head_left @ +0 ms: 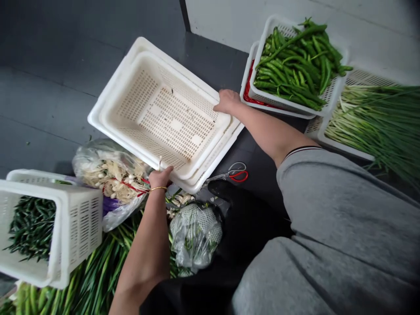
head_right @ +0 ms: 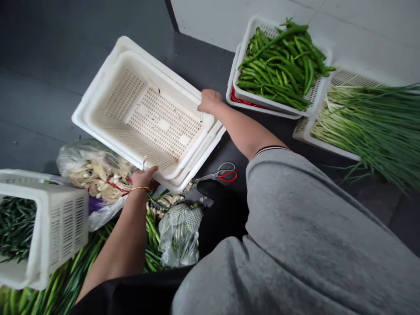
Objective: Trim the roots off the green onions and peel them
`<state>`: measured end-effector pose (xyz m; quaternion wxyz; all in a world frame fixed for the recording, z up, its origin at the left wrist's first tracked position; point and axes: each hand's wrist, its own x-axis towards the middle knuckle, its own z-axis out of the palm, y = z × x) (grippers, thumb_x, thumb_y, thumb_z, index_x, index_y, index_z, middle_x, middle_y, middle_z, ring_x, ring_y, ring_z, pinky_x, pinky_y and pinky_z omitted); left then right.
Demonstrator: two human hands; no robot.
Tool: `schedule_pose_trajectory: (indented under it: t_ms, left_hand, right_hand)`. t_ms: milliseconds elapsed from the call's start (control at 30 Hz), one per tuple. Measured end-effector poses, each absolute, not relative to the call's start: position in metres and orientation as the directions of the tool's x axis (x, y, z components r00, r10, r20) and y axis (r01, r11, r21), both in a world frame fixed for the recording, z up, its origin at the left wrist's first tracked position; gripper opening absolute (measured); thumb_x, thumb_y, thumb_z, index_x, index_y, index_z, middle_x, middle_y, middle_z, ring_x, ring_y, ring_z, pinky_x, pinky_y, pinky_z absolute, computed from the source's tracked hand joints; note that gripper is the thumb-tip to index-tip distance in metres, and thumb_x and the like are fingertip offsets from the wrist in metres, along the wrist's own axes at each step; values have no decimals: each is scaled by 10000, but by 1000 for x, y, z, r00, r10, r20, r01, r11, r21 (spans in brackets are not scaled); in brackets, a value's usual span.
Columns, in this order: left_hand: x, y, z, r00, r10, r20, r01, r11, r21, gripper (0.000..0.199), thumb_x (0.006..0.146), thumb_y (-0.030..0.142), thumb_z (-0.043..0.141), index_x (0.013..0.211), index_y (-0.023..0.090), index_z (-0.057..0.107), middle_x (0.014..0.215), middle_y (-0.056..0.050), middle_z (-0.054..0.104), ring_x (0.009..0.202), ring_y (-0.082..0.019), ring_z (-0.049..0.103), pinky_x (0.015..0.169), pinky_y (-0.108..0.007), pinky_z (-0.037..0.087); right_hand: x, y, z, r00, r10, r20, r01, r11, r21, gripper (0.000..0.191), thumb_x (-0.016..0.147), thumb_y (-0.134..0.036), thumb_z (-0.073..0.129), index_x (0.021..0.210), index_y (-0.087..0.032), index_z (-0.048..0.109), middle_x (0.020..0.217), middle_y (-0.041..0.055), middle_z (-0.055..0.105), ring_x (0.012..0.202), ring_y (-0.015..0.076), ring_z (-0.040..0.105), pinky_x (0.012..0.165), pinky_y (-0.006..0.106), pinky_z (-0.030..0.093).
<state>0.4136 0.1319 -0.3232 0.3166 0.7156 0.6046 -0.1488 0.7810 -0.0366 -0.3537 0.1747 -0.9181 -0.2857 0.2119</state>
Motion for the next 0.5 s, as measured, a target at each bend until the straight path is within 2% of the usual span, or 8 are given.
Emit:
schedule_pose_trajectory:
  t_ms: [67, 167, 267, 367, 500]
  left_hand:
    - [416, 135, -320, 152, 779, -609, 988, -123, 89, 402, 588, 556, 674, 621, 156, 649, 535, -119, 587, 752, -375, 651, 722, -452, 526]
    - [416, 137, -314, 174, 768, -617, 974, -228, -9, 450, 627, 555, 621, 704, 117, 688, 715, -186, 676, 886, -397, 654, 816, -453, 517]
    - [411, 139, -308, 182, 758, -627, 959, -278, -58, 522, 654, 555, 580, 799, 70, 707, 869, -234, 696, 970, -406, 643, 842, -450, 513]
    - [406, 144, -295, 200, 761, -618, 949, -308, -72, 585, 660, 566, 554, 876, 45, 709, 924, -246, 695, 976, -401, 644, 823, -442, 520]
    - [405, 156, -270, 249, 775, -581, 925, -369, -95, 650, 663, 618, 514, 911, 49, 709, 947, -247, 694, 994, -409, 639, 838, -456, 514]
  right_hand:
    - [773, -38, -345, 742, 580, -336, 458, -805, -377, 659, 701, -428, 758, 1154, 15, 574, 1175, 200, 541, 1163, 361, 514, 1008, 528, 396]
    - [758, -42, -322, 736, 538, -411, 471, -843, -259, 676, 694, -377, 759, 1196, 31, 566, 1247, 242, 497, 1175, 379, 493, 1013, 485, 392]
    - [740, -49, -308, 723, 533, -438, 487, -844, -224, 666, 708, -367, 740, 1213, 28, 559, 1252, 248, 488, 1169, 386, 491, 998, 479, 394]
    - [729, -56, -300, 723, 538, -434, 482, -842, -241, 677, 728, -381, 719, 1226, 38, 534, 1247, 251, 476, 1181, 405, 478, 995, 499, 382]
    - [731, -55, -287, 767, 549, -332, 475, -834, -280, 731, 749, -451, 693, 1255, 34, 487, 1263, 250, 445, 1222, 417, 433, 1011, 517, 361]
